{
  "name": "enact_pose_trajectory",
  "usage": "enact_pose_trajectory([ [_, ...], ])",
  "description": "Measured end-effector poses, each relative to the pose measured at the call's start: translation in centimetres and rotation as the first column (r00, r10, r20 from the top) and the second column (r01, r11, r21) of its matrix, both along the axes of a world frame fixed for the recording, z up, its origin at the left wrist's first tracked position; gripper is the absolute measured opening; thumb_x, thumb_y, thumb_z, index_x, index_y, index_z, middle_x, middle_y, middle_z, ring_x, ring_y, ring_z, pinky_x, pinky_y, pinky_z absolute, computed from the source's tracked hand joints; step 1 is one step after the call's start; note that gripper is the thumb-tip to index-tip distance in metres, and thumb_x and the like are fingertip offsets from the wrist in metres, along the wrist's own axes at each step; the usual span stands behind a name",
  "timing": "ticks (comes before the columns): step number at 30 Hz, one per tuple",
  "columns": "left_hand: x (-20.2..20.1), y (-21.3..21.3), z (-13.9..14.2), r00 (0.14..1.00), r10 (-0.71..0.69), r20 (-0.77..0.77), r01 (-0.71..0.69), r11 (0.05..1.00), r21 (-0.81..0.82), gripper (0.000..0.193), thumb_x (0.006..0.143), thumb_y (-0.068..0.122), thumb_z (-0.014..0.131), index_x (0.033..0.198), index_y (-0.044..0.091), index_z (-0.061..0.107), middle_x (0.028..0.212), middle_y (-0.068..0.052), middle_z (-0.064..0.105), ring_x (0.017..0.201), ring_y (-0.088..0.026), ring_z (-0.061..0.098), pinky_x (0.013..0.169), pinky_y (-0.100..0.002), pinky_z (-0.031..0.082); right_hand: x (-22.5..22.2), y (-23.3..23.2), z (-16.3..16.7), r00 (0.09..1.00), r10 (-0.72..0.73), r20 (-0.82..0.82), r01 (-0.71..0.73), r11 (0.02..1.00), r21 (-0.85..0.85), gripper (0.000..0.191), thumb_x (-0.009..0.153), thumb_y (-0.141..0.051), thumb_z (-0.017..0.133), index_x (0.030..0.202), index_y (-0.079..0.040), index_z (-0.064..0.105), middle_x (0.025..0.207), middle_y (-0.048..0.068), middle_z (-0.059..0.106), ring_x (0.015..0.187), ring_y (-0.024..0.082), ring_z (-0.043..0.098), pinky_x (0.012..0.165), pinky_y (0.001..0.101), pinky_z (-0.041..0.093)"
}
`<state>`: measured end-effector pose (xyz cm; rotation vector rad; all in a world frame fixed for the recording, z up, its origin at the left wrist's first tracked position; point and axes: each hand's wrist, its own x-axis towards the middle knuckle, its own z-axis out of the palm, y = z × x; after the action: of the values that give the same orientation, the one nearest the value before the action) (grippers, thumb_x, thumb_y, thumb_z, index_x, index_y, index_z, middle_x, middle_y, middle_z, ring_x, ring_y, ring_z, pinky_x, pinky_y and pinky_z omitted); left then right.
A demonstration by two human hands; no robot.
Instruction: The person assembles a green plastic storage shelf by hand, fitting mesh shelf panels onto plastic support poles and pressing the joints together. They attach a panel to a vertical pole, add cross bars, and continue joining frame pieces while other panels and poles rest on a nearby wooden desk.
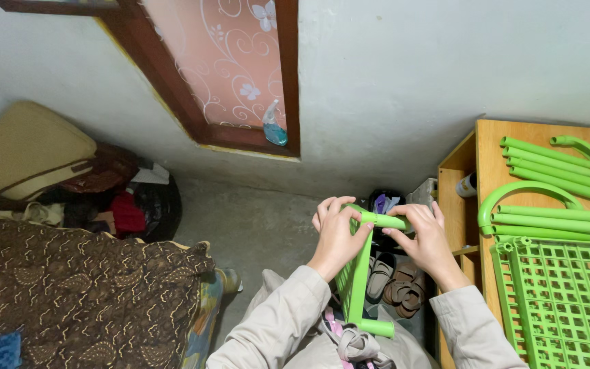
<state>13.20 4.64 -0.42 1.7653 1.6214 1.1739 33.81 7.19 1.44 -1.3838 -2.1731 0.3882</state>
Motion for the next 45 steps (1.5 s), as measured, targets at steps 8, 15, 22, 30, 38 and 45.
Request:
enact_pose_trajectory([
  [8, -0.1, 0.2, -0.1, 1.000, 0.003, 0.000, -0.003, 1.000, 0.003, 0.022, 0.079, 0.024, 0.082, 0.085, 0.006, 0.069, 0.134, -0.011, 0.061, 0.135, -0.036, 0.039, 0.109, -0.052, 0.024, 0.2, 0.3, 0.0, 1.000, 0.019, 0.008, -0.019, 0.999, -0.027, 0.035, 0.083, -0.034, 0.078, 0.111, -0.015, 0.072, 0.111, 0.004, 0.071, 0.115, 0.025, 0.062, 0.118, 0.0628, 0.020],
  [15, 0.0, 0.3, -0.3, 1.000, -0.010, -0.010, 0.010, 1.000, -0.002, 0.022, 0.078, 0.023, 0.082, 0.085, 0.006, 0.070, 0.133, -0.012, 0.061, 0.134, -0.037, 0.040, 0.108, -0.052, 0.024, -0.4, 0.3, 0.5, 0.999, 0.034, -0.003, -0.034, 0.999, 0.015, 0.035, 0.078, -0.034, 0.081, 0.107, -0.016, 0.071, 0.105, 0.001, 0.072, 0.109, 0.023, 0.064, 0.122, 0.0610, 0.023],
  [22, 0.2, 0.4, -0.5, 1.000, -0.012, -0.008, 0.012, 1.000, 0.017, 0.022, 0.079, 0.023, 0.081, 0.086, 0.005, 0.069, 0.133, -0.012, 0.062, 0.133, -0.036, 0.041, 0.109, -0.052, 0.025, 0.1, 0.9, 0.6, 0.994, 0.065, 0.090, -0.058, 0.995, -0.080, 0.032, 0.085, -0.036, 0.075, 0.111, -0.018, 0.073, 0.102, 0.000, 0.073, 0.107, 0.021, 0.066, 0.121, 0.0625, 0.021],
  [30, 0.1, 0.6, -0.5, 1.000, -0.025, 0.000, 0.025, 1.000, 0.002, 0.021, 0.080, 0.022, 0.081, 0.087, 0.005, 0.070, 0.132, -0.012, 0.062, 0.133, -0.035, 0.042, 0.109, -0.051, 0.025, -0.7, 0.7, 0.3, 0.997, 0.077, 0.017, -0.076, 0.996, -0.052, 0.039, 0.081, -0.034, 0.077, 0.114, -0.016, 0.069, 0.105, 0.004, 0.071, 0.109, 0.025, 0.064, 0.117, 0.0623, 0.022],
  [38, 0.6, 0.7, -0.4, 0.999, -0.030, 0.032, 0.029, 0.999, 0.023, 0.021, 0.079, 0.021, 0.081, 0.087, 0.006, 0.067, 0.132, -0.010, 0.063, 0.131, -0.036, 0.044, 0.108, -0.051, 0.028, -0.1, 1.3, 0.9, 0.991, 0.094, 0.090, -0.083, 0.989, -0.123, 0.034, 0.084, -0.036, 0.075, 0.113, -0.018, 0.071, 0.093, 0.002, 0.073, 0.096, 0.022, 0.069, 0.121, 0.0626, 0.021],
  [45, 0.8, 0.8, -0.4, 0.999, -0.032, 0.026, 0.032, 0.999, 0.025, 0.022, 0.079, 0.021, 0.081, 0.087, 0.006, 0.067, 0.131, -0.011, 0.063, 0.131, -0.037, 0.043, 0.107, -0.052, 0.029, 0.4, 2.0, 1.2, 0.984, 0.123, 0.131, -0.094, 0.974, -0.207, 0.035, 0.088, -0.041, 0.070, 0.116, -0.020, 0.072, 0.093, 0.002, 0.074, 0.098, 0.023, 0.070, 0.120, 0.0640, 0.020],
])
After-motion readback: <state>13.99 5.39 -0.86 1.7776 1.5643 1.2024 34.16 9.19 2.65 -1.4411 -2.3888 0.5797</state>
